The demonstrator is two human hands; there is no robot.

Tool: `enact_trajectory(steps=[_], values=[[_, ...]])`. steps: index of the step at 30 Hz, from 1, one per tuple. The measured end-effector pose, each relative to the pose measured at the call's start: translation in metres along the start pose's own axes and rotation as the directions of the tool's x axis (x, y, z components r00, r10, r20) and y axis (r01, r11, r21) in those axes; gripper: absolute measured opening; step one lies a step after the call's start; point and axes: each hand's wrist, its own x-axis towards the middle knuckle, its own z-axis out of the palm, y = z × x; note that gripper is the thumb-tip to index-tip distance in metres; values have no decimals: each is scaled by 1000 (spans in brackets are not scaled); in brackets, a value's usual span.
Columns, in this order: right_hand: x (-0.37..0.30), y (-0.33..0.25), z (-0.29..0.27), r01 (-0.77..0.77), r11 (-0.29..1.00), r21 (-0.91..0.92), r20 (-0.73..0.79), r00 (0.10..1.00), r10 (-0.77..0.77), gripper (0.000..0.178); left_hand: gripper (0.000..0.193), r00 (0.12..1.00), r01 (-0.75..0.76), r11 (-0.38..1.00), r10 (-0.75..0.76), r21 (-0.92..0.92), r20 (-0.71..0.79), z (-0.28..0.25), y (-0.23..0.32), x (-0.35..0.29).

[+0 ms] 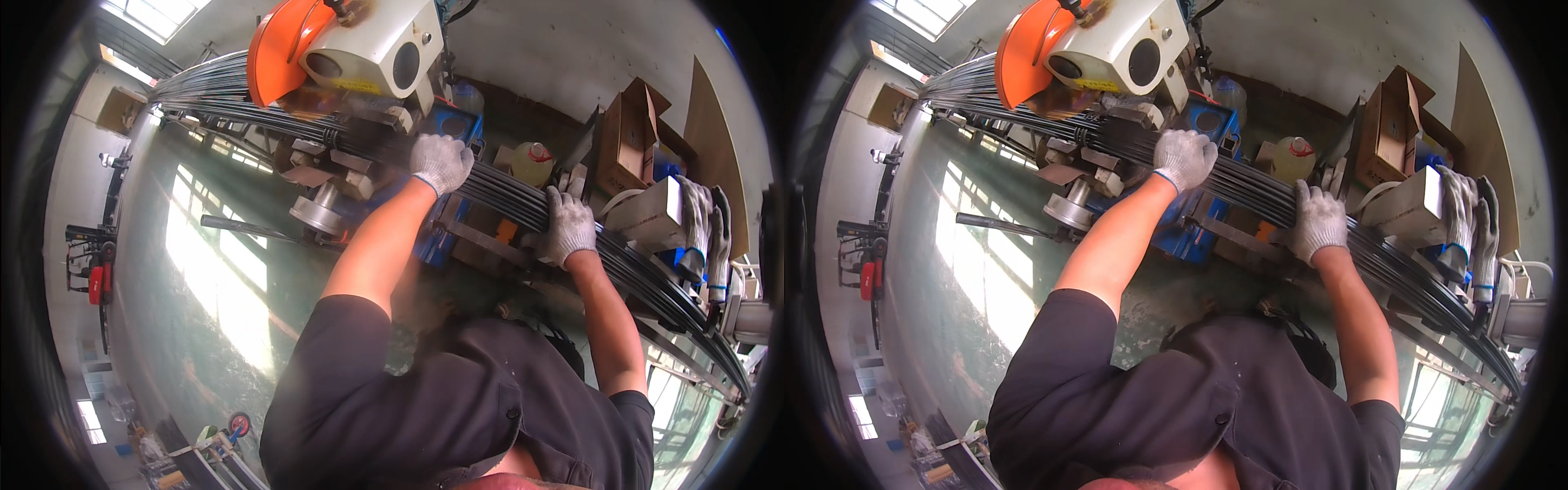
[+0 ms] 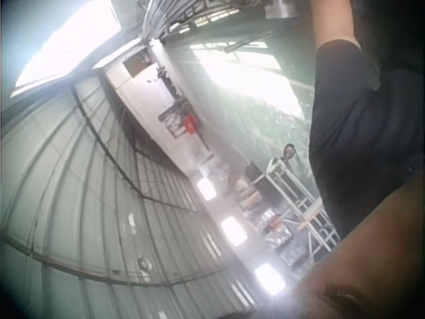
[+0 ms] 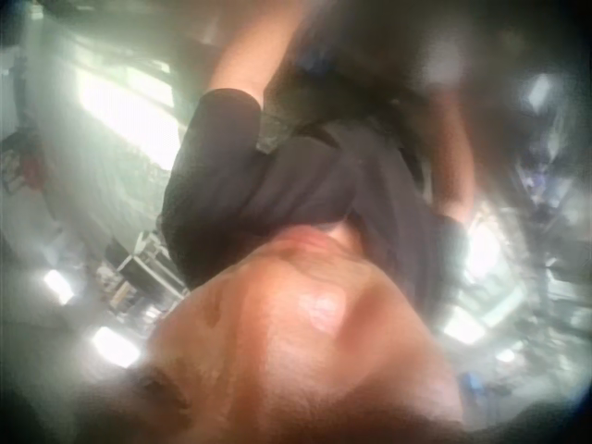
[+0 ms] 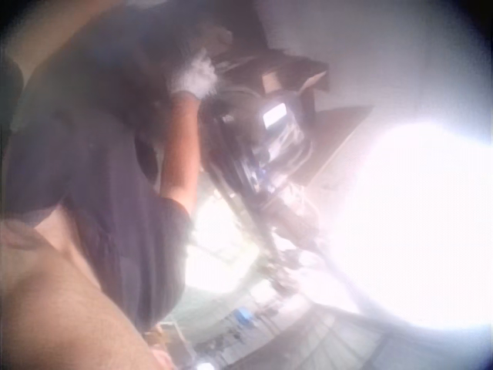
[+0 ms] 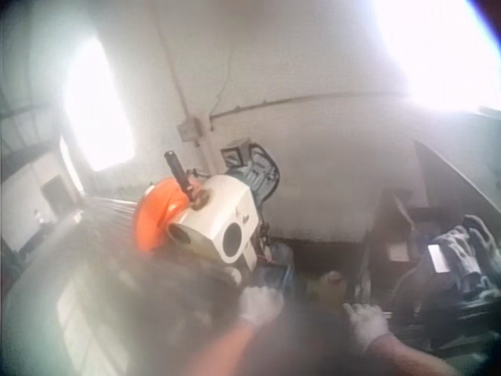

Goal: The person measures and cuts a bundle of metal rods, then uses a manual bending machine to bend them into curved shapes. The bent rods are placed on a nearby rack.

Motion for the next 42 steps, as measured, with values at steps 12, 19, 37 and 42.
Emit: enact_trajectory(steps=[12,19,37,42], values=[[15,-6,12,-19,997,78,-5,1000,20,75,74,907,-377,926,372,-15,195,-45,-19,-30],[32,-16,-11,-102,989,108,198,977,79,61,52,828,-356,934,322,-13,459,-34,-31,7],[13,-33,25,-102,995,11,-166,981,103,52,43,917,-354,934,337,46,213,-19,-31,-20],[10,-26,33,-55,998,19,-243,968,58,55,49,894,-371,925,330,88,302,-26,-29,-16]])
